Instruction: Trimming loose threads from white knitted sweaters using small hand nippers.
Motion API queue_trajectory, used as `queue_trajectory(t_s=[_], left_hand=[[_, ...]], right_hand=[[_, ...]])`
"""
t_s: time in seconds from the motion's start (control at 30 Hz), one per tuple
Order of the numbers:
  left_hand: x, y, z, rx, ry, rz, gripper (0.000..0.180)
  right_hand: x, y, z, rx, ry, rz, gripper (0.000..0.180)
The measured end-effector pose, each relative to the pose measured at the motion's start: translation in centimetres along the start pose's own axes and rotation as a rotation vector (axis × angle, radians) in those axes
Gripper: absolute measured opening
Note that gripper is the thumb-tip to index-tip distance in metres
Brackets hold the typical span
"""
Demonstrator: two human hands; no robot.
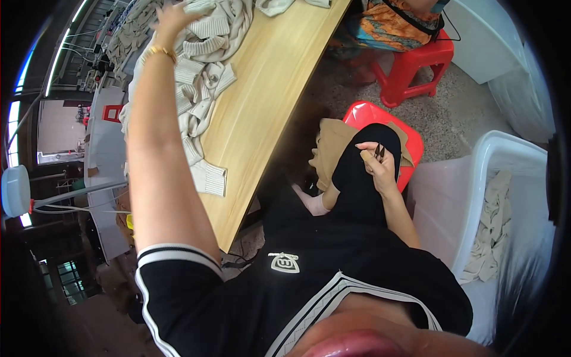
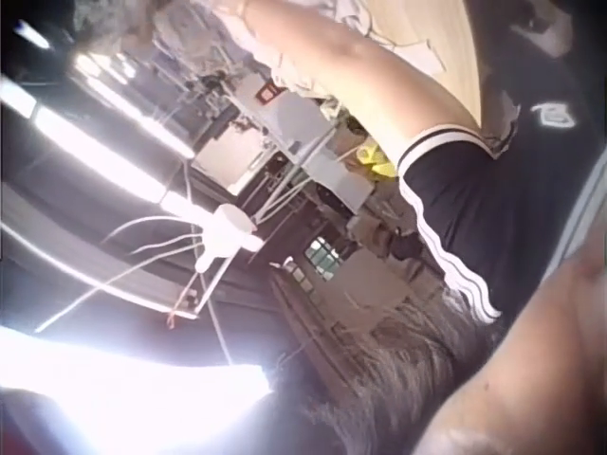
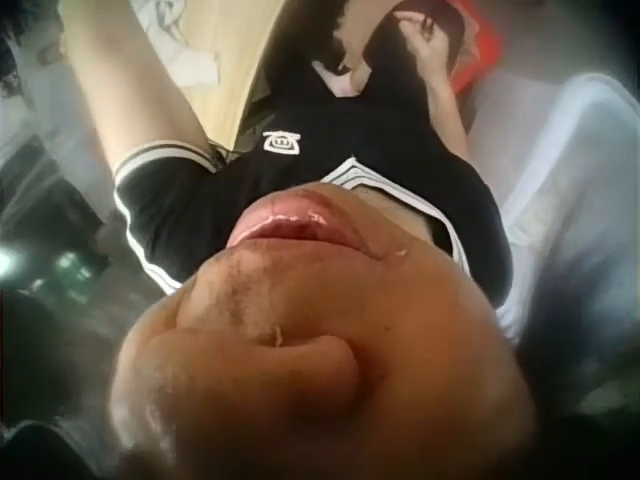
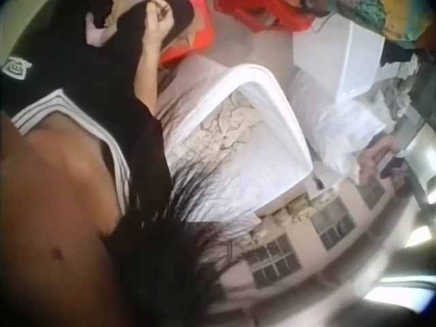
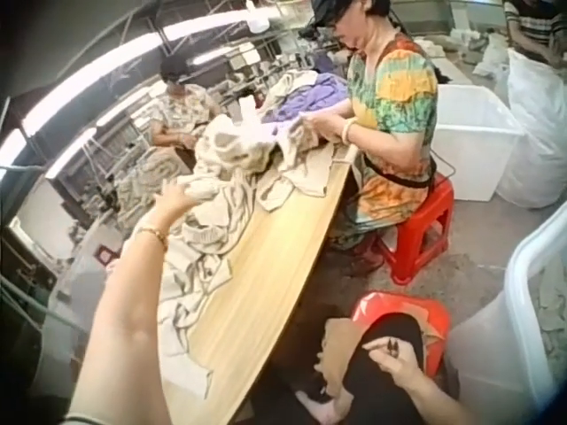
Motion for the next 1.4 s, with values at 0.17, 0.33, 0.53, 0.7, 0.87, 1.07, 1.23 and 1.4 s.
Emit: queue_trajectory(t_s=[0.17,0.33,0.53,0.7,0.87,1.07,1.23,1.4], left_hand=[[-0.5,8.7,15.3,0.113,-0.019,-0.281,0.053],[0.5,10.1,20.0,-0.006,0.058,-0.040,0.028],[-0.7,9.4,27.5,0.084,-0.047,0.221,0.032],[-1.5,10.9,34.7,0.142,-0.159,0.550,0.030],[1.0,14.2,39.4,-0.027,-0.109,0.923,0.038],[1.1,10.0,38.2,0.232,-0.092,0.864,0.051],[5.0,10.8,29.7,0.649,-0.243,1.411,0.043],[15.0,10.4,18.2,-0.379,-0.050,0.955,0.039]], right_hand=[[-0.3,-1.2,0.7,0.030,-0.055,0.094,0.018],[0.0,0.1,0.5,0.071,-0.129,0.224,0.016],[-0.3,0.4,0.4,0.079,-0.099,0.257,0.013],[0.8,0.7,0.4,0.039,-0.115,0.295,0.014],[-0.2,0.4,0.5,0.064,-0.194,0.528,0.012],[-2.0,1.9,0.4,0.120,-0.251,0.441,0.012],[-0.2,3.4,0.8,0.173,-0.423,1.044,0.022],[-0.9,4.8,1.4,0.267,-0.572,1.190,0.027]])
Point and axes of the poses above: each hand's wrist, its own z-axis away from the middle knuckle, its own y-axis out of the palm, x = y × z, the point moved 6 cm from there along -z, towards the middle knuckle, and after that the axes turned 10 degrees about -y, right-handed, at the moved point
